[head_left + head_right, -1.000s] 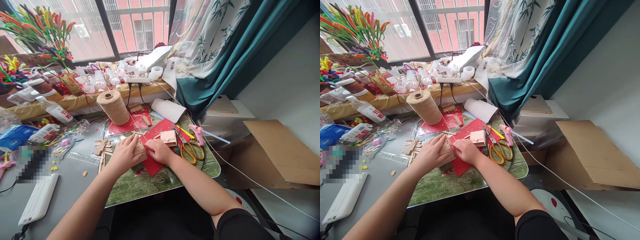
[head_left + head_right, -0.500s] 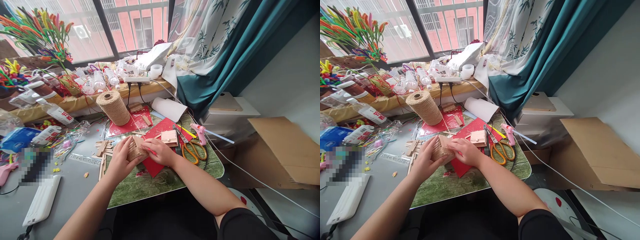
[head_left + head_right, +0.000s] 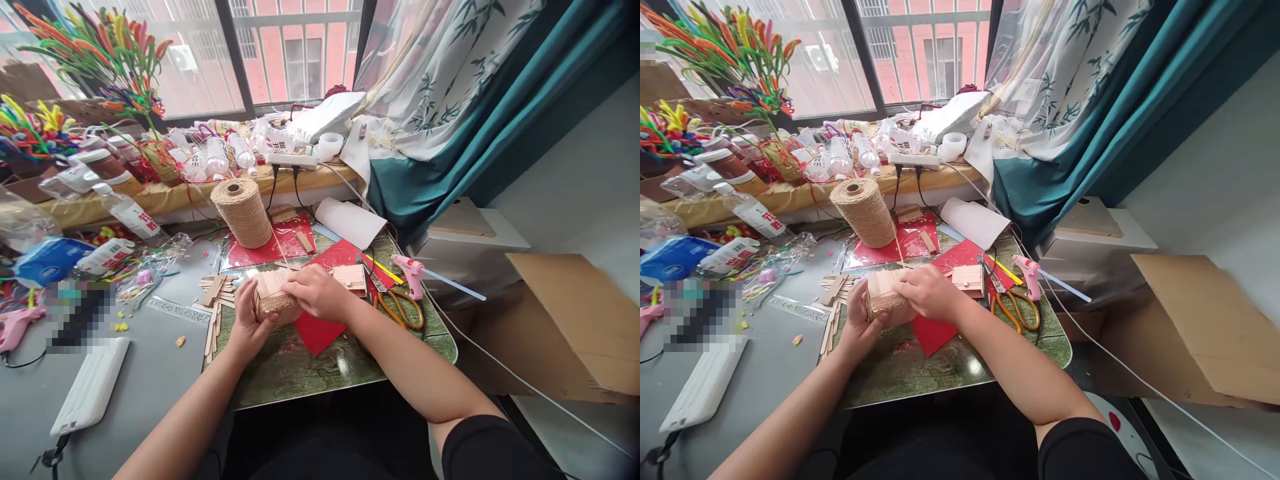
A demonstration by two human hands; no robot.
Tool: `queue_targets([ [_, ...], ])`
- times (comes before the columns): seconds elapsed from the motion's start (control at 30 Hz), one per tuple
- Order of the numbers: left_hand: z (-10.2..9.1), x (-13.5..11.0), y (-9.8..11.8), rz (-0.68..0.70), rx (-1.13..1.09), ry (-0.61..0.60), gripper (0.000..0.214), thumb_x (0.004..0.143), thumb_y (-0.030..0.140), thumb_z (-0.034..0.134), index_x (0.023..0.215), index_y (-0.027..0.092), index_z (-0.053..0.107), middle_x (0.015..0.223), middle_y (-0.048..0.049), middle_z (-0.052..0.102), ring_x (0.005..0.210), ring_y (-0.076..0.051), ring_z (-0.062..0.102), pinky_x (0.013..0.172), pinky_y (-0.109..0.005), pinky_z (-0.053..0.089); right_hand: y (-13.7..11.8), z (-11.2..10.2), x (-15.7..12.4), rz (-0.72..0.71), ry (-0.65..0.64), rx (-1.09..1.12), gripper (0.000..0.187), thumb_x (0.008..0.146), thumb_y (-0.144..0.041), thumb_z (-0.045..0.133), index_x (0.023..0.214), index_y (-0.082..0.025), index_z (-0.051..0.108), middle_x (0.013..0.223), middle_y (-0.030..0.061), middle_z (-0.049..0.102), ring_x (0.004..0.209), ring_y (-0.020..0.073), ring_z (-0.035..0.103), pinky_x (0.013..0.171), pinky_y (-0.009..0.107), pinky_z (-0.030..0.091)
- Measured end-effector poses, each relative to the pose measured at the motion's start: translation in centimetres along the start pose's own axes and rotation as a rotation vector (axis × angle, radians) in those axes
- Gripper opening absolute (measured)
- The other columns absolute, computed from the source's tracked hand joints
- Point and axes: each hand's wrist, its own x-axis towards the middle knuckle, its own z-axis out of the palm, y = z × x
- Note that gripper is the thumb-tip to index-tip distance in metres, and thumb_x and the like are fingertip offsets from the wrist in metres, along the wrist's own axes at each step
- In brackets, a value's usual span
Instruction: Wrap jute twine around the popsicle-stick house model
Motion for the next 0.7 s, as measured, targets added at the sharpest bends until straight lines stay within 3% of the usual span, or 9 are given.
queue_targets([
  [0.13, -1.8, -0.8, 0.6, -0.043, 0.064, -0.081, 0.057, 0.102, 0.039, 0.063, 0.155, 0.032, 0.043, 0.160, -0.0153, 0.032, 0.158, -0.036, 0.030, 0.128, -0.064, 0.031, 1.0, 0.0, 1.6, 0.020, -0.034, 0.024, 0.022, 0.108, -0.021, 0.054, 0.125, -0.022, 0.068, 0.127, 0.0108, 0.074, 0.112, 0.0258, 0.062, 0.096, 0.042, 0.043],
  [0.27, -3.1, -1.4, 1.1, -0.133, 0.128, -0.128, 0.048, 0.100, 0.034, 0.064, 0.144, 0.029, 0.047, 0.157, -0.0160, 0.033, 0.158, -0.037, 0.030, 0.127, -0.066, 0.033, 1.2, 0.7, 1.9, -0.003, -0.034, 0.095, 0.025, 0.109, -0.020, 0.051, 0.127, -0.024, 0.067, 0.127, 0.0105, 0.073, 0.116, 0.0262, 0.063, 0.098, 0.043, 0.045],
  [0.43, -3.2, -1.9, 0.8, -0.141, 0.111, -0.135, 0.048, 0.097, 0.035, 0.067, 0.140, 0.028, 0.046, 0.154, -0.0156, 0.033, 0.158, -0.035, 0.030, 0.127, -0.063, 0.035, 1.1, 1.6, 1.1, 0.007, -0.040, 0.014, 0.041, 0.106, -0.013, 0.050, 0.144, -0.024, 0.059, 0.139, 0.0131, 0.069, 0.117, 0.0294, 0.061, 0.098, 0.046, 0.044],
  [0.7, -3.3, -2.1, 0.3, -0.161, 0.089, -0.150, 0.049, 0.095, 0.033, 0.069, 0.138, 0.028, 0.045, 0.153, -0.0154, 0.032, 0.158, -0.034, 0.030, 0.128, -0.061, 0.034, 1.0, 2.5, 0.5, 0.098, -0.004, 0.007, 0.026, 0.104, -0.014, 0.053, 0.127, -0.022, 0.063, 0.128, 0.0131, 0.071, 0.111, 0.0292, 0.060, 0.093, 0.043, 0.043],
])
